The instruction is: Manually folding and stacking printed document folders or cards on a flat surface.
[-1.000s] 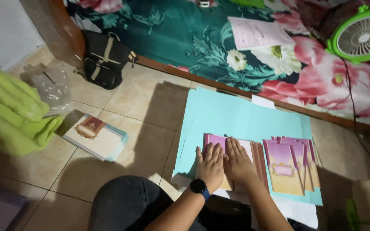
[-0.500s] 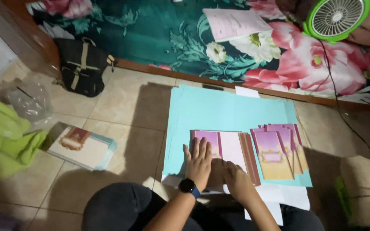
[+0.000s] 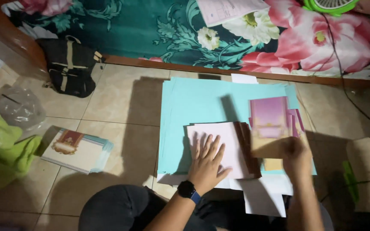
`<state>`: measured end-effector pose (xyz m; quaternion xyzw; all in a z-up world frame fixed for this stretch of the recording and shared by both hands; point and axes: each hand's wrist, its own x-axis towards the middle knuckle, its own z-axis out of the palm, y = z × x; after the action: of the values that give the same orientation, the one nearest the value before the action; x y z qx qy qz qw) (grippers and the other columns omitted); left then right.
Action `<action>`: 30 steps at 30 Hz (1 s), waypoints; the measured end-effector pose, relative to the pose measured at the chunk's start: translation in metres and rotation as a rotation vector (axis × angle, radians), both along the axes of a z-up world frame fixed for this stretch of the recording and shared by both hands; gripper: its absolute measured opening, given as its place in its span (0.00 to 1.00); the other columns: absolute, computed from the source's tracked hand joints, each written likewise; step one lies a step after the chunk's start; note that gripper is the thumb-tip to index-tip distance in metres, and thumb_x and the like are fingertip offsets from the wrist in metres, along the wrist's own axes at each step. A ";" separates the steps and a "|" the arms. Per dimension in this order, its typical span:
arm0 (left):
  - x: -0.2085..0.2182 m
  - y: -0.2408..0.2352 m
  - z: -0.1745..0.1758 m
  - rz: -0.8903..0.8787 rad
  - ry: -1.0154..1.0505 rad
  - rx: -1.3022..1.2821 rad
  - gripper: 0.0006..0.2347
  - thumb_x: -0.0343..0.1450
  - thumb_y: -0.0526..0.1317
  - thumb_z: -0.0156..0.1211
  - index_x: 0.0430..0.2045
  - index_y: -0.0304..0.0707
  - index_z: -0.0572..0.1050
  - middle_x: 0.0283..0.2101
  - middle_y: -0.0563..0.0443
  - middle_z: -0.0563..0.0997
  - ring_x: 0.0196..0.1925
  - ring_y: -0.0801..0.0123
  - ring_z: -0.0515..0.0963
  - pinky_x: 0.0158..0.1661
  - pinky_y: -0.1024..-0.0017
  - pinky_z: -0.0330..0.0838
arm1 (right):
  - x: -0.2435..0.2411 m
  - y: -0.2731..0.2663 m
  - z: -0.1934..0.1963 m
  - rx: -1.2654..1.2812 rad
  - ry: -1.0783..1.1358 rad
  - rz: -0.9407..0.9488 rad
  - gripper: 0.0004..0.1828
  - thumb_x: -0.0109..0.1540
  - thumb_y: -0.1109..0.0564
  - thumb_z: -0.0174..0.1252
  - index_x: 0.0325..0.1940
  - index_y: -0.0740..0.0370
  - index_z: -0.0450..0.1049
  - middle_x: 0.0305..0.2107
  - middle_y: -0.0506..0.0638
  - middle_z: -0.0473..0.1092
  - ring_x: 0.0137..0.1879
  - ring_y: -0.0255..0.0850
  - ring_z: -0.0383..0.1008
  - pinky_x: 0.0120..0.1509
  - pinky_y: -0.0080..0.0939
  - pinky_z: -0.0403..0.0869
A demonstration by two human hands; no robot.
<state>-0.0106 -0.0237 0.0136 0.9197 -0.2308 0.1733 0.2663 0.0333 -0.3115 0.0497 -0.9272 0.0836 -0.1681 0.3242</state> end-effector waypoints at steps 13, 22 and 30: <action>-0.001 0.006 0.002 -0.126 0.188 0.021 0.25 0.74 0.57 0.45 0.58 0.37 0.71 0.70 0.29 0.60 0.74 0.39 0.52 0.66 0.33 0.34 | -0.011 0.041 0.000 -0.408 -0.284 -0.056 0.23 0.55 0.60 0.69 0.52 0.76 0.78 0.55 0.69 0.68 0.52 0.61 0.71 0.56 0.51 0.72; -0.002 0.014 -0.003 -0.144 0.243 -0.007 0.27 0.75 0.58 0.40 0.45 0.32 0.80 0.67 0.27 0.65 0.76 0.40 0.50 0.68 0.36 0.32 | -0.034 0.117 0.027 1.282 0.454 0.125 0.35 0.70 0.45 0.31 0.74 0.70 0.58 0.66 0.69 0.64 0.71 0.51 0.64 0.74 0.44 0.59; 0.013 0.016 -0.025 -0.130 0.080 -0.080 0.19 0.68 0.32 0.52 0.54 0.38 0.73 0.61 0.50 0.75 0.69 0.58 0.62 0.60 0.41 0.55 | -0.059 0.142 0.029 0.913 0.562 0.924 0.46 0.66 0.31 0.25 0.79 0.65 0.45 0.75 0.58 0.51 0.76 0.51 0.58 0.74 0.53 0.55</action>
<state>0.0021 -0.0079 -0.0112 0.8975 -0.2722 0.1276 0.3228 -0.0256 -0.1696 0.0789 -0.6475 -0.1761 0.2841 0.6848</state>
